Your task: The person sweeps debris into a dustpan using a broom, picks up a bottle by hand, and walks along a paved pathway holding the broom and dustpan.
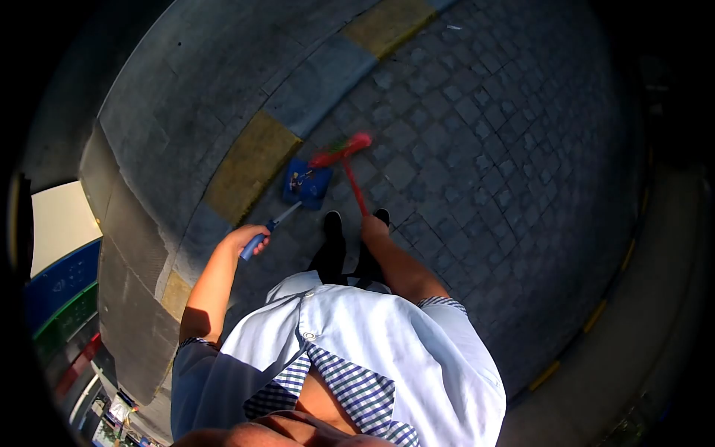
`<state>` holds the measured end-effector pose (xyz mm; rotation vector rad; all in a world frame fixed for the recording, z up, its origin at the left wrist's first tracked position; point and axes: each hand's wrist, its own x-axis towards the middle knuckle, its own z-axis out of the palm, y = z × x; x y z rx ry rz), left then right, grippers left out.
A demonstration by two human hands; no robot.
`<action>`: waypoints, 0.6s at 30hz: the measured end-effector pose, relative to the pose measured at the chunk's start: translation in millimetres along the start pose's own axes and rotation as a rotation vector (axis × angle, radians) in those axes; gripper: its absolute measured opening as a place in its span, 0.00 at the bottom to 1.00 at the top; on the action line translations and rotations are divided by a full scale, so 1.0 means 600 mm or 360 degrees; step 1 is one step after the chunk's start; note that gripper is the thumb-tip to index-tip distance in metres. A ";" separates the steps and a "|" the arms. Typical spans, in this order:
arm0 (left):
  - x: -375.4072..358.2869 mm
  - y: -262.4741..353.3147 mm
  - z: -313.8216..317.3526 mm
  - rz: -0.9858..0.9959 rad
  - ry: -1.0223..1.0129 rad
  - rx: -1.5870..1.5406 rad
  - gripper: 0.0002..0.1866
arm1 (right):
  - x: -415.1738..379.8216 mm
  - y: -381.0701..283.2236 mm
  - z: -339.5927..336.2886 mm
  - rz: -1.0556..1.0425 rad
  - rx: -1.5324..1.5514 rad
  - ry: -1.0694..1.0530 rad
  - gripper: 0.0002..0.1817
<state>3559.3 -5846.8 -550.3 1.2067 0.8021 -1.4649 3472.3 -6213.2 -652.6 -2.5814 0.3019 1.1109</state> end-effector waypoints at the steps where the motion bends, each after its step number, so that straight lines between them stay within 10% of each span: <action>1: -0.001 -0.001 0.000 0.0000 0.0002 -0.0018 0.09 | -0.009 0.000 -0.001 0.0000 0.0001 0.0007 0.13; 18: -0.054 0.054 0.082 0.0143 -0.0069 0.0621 0.10 | -0.243 0.153 -0.075 0.0353 0.0500 0.0481 0.11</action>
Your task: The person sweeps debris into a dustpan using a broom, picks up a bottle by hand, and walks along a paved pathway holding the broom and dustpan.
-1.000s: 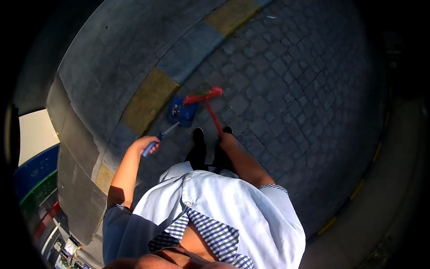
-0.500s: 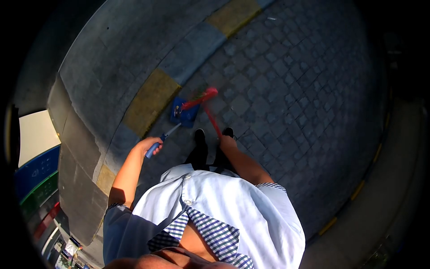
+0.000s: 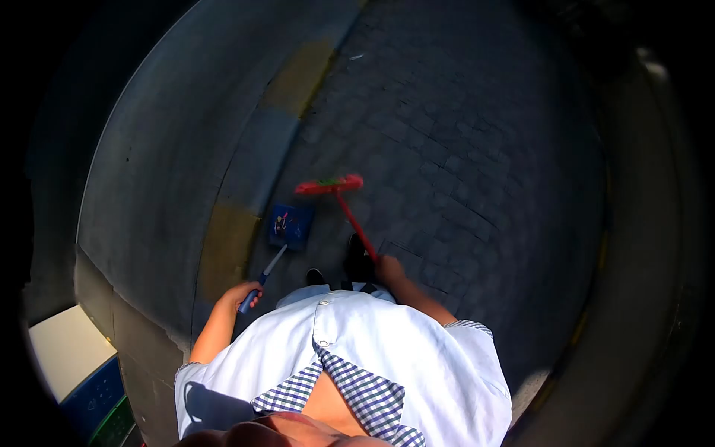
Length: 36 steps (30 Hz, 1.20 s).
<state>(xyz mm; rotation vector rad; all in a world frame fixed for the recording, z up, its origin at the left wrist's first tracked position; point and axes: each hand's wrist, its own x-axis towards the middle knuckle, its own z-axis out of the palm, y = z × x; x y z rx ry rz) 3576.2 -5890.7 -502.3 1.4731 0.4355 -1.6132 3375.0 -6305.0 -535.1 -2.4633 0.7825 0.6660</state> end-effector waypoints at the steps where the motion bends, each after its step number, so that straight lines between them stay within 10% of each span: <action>1: -0.007 -0.004 0.005 -0.0016 0.0004 0.0015 0.09 | -0.032 0.002 -0.005 0.0027 0.0033 0.0042 0.11; 11: 0.188 -0.179 -0.132 0.0152 0.0028 0.0214 0.11 | -0.035 0.061 0.403 0.0158 0.0493 0.0323 0.12; 36: 0.614 -0.286 -0.236 0.0532 -0.0225 0.0368 0.07 | 0.140 0.116 0.869 0.0119 0.0423 0.0853 0.10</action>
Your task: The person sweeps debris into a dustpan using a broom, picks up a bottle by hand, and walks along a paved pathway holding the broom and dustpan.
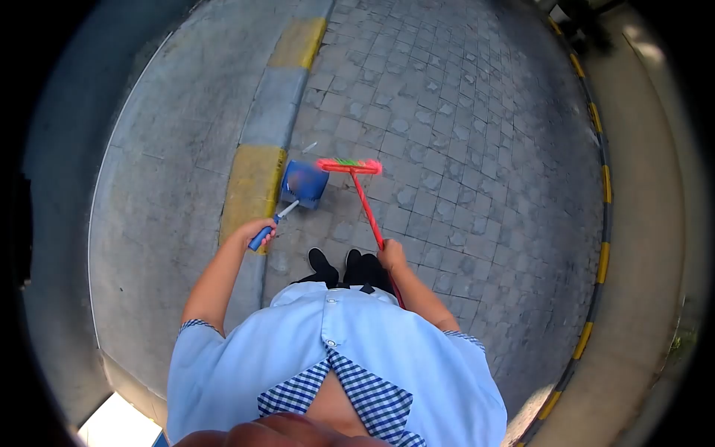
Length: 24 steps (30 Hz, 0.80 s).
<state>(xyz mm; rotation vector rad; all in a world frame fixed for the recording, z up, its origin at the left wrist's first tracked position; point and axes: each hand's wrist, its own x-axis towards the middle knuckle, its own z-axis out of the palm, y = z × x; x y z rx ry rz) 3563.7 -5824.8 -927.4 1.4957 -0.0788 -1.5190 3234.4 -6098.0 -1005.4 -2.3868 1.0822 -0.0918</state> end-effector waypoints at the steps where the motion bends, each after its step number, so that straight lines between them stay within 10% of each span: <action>1: 0.004 0.049 -0.015 -0.0092 -0.0011 -0.0026 0.07 | 0.024 -0.035 -0.017 0.0059 0.0002 -0.0038 0.10; 14: 0.260 -0.014 -0.011 -0.0204 0.0019 -0.0055 0.09 | 0.375 0.080 0.198 -0.0162 -0.0251 -0.0112 0.09; 24: 0.274 -0.122 -0.038 -0.0310 0.0004 0.0051 0.10 | 0.339 0.043 0.279 -0.0213 -0.0667 -0.0448 0.11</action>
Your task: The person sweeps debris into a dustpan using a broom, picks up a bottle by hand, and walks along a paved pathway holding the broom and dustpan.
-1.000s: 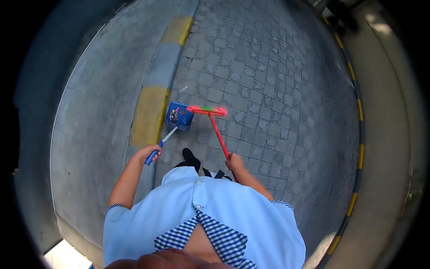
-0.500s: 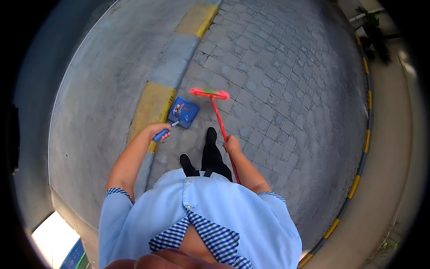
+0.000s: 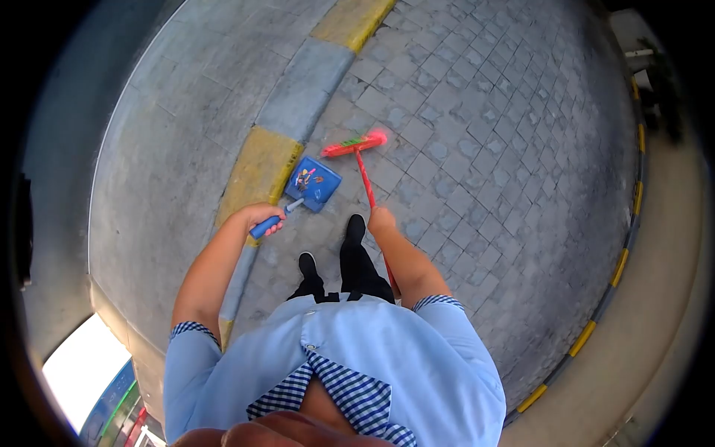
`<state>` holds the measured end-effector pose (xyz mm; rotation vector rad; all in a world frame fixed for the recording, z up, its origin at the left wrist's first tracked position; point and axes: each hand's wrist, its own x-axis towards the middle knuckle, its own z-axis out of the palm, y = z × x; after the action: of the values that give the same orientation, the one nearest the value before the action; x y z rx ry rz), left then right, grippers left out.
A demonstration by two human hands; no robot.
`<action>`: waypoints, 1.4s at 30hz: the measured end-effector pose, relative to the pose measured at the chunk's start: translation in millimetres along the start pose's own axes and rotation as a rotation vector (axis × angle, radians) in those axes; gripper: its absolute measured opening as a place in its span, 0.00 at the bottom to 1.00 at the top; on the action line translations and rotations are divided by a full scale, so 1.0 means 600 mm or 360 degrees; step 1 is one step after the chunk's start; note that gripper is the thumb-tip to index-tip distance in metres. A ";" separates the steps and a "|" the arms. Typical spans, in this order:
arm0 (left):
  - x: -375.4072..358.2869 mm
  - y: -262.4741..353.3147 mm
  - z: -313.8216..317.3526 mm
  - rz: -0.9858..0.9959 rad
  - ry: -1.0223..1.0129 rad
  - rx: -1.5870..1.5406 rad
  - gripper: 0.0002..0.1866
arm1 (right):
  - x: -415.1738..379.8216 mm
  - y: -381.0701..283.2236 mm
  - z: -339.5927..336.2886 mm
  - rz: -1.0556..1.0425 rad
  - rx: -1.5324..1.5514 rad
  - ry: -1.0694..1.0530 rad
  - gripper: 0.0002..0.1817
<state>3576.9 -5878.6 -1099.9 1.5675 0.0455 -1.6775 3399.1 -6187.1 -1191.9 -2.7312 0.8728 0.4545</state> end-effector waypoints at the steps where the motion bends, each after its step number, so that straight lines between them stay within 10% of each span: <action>1: -0.005 -0.008 -0.002 -0.0012 0.0002 0.0000 0.10 | -0.020 0.009 0.018 0.0001 0.0007 -0.0010 0.11; 14: -0.087 -0.020 0.061 -0.0153 0.0038 -0.0114 0.08 | -0.253 0.140 -0.035 0.0028 0.0421 -0.0090 0.09; 28: -0.086 0.401 0.205 0.0064 -0.0014 -0.0227 0.09 | -0.139 0.327 -0.282 0.0411 0.0454 0.0007 0.11; 42: 0.080 0.867 0.202 0.0126 -0.0208 0.0076 0.14 | 0.134 0.419 -0.537 0.0769 0.1529 0.0195 0.15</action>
<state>3779.7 -6313.6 -860.2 1.4717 -0.1238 -1.7257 3382.5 -6529.9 -955.9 -1.6783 1.3412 -0.0744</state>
